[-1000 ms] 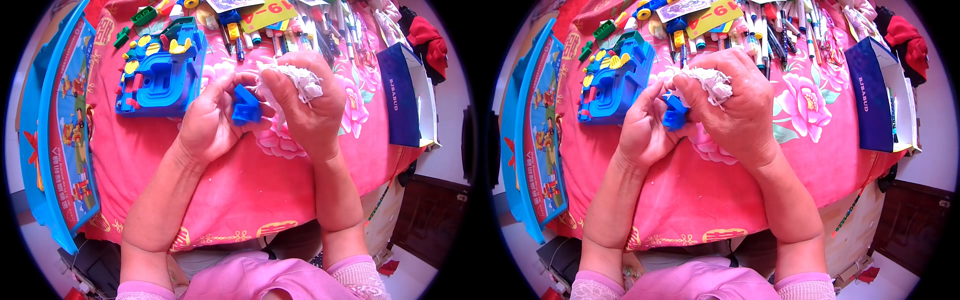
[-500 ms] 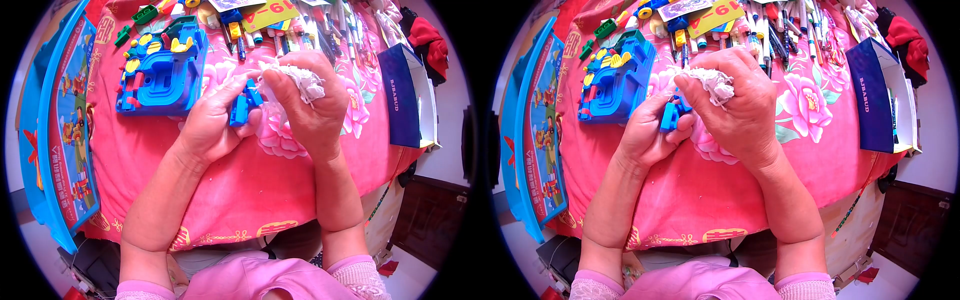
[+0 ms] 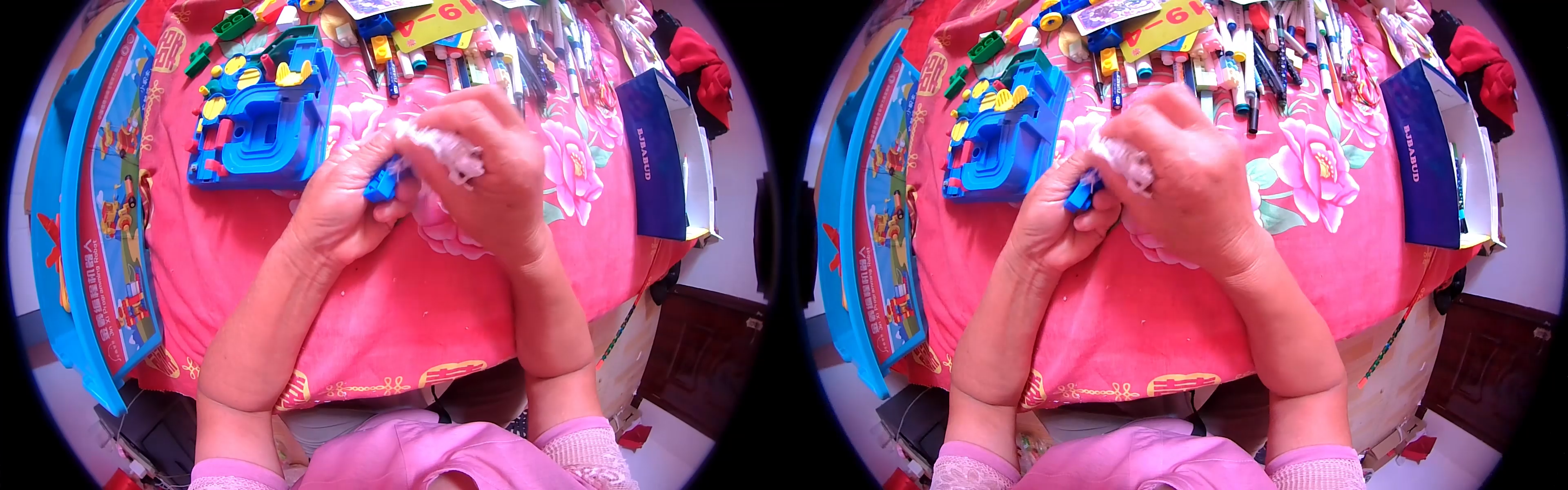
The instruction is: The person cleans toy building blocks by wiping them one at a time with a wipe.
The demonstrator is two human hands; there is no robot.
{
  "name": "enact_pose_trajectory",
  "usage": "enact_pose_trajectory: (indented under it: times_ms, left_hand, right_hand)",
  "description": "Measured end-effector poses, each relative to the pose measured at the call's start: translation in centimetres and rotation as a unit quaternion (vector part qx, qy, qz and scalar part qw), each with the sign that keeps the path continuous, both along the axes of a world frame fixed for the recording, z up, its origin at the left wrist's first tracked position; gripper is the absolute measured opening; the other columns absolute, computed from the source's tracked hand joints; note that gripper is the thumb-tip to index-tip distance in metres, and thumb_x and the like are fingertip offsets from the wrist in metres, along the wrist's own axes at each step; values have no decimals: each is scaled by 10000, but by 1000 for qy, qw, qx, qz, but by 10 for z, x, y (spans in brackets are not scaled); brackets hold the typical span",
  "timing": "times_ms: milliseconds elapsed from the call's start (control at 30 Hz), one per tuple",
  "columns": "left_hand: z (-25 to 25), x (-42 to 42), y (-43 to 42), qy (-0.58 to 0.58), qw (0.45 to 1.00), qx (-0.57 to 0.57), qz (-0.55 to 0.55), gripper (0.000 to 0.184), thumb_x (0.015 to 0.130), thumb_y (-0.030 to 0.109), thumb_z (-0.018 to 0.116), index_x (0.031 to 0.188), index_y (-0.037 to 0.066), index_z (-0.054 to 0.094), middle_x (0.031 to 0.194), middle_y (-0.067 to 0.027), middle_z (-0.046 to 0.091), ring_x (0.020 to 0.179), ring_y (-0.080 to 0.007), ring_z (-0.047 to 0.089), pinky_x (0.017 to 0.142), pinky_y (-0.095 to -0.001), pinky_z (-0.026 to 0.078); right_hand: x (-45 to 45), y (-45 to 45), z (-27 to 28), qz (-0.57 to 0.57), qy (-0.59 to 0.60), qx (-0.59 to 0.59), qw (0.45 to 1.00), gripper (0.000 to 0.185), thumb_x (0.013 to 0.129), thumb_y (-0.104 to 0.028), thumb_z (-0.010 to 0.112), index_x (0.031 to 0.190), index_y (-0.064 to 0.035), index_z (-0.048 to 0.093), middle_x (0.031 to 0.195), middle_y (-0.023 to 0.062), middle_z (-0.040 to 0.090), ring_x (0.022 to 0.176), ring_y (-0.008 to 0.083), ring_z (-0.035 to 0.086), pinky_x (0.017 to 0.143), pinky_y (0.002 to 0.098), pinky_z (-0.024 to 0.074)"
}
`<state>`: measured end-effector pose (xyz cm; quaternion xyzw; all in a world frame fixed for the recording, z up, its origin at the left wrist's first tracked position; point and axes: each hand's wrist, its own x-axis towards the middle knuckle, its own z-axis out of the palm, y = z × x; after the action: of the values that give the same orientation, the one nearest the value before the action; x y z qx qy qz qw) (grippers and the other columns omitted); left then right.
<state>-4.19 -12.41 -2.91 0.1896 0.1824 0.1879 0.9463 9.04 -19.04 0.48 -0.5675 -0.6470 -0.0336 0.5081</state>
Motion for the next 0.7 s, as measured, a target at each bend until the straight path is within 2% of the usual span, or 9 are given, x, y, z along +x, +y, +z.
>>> enact_pose_trajectory:
  times_ms: [33,133,167,267,400,500,600,667,700]
  left_hand:
    - [1,0,-1,4,1000,2,-13,242,908,259,481,1028,54,530,741,-40,553,542,-70,509,368,-156,341]
    - [7,1,-2,-5,999,3,-41,259,913,264,468,1037,43,525,737,-54,554,537,-79,509,369,-156,342]
    - [8,0,-2,-22,999,-1,-45,267,912,266,469,1039,37,522,736,-59,554,539,-83,511,370,-157,344]
    - [12,3,-1,-13,999,-6,-46,279,917,281,452,1049,42,513,709,-88,554,500,-96,478,361,-163,340]
    - [13,2,-4,15,999,4,-35,343,908,284,469,1102,0,486,741,-74,565,529,-97,506,377,-184,364]
    - [13,-1,0,-27,996,-46,-69,324,914,271,458,1105,11,483,745,-74,571,520,-96,495,380,-196,367]
    - [10,-2,2,-70,993,-42,-84,284,920,258,446,1071,22,491,778,-78,584,538,-98,520,375,-189,374]
    - [4,-3,2,-89,992,-29,-82,284,927,272,424,1058,28,489,808,-84,589,562,-108,546,379,-185,399]
    - [2,-4,2,-98,992,-23,-80,286,931,279,413,1051,30,488,823,-88,591,573,-113,559,382,-183,411]
  right_hand:
    - [6,1,0,-27,-24,38,999,178,676,-73,720,782,-34,582,750,97,558,677,227,573,570,298,453]
    - [12,2,-2,-67,102,48,991,168,698,-80,717,788,-27,586,748,88,563,679,201,571,561,291,444]
    - [10,-2,0,-67,175,10,982,157,717,-79,710,792,-16,587,743,79,563,665,176,565,556,282,436]
    - [4,-3,0,-56,261,-29,963,158,727,-79,704,804,-11,584,747,76,562,649,159,556,557,271,430]
    - [3,-3,-4,-42,274,-51,960,172,751,-94,692,841,-4,576,746,54,581,659,107,559,561,236,439]
    - [-1,-5,5,-3,407,-81,910,144,785,-110,666,843,-13,577,749,30,599,653,66,556,550,202,442]
    - [3,-1,-3,32,478,-94,873,124,812,-127,639,851,-25,581,756,17,607,646,45,555,529,180,439]
    - [1,2,-9,52,549,-139,823,138,817,-146,631,863,-25,587,745,5,597,639,45,548,513,182,431]
    - [1,3,-9,52,544,-158,822,139,816,-149,630,861,-25,587,746,6,598,638,47,548,512,185,431]
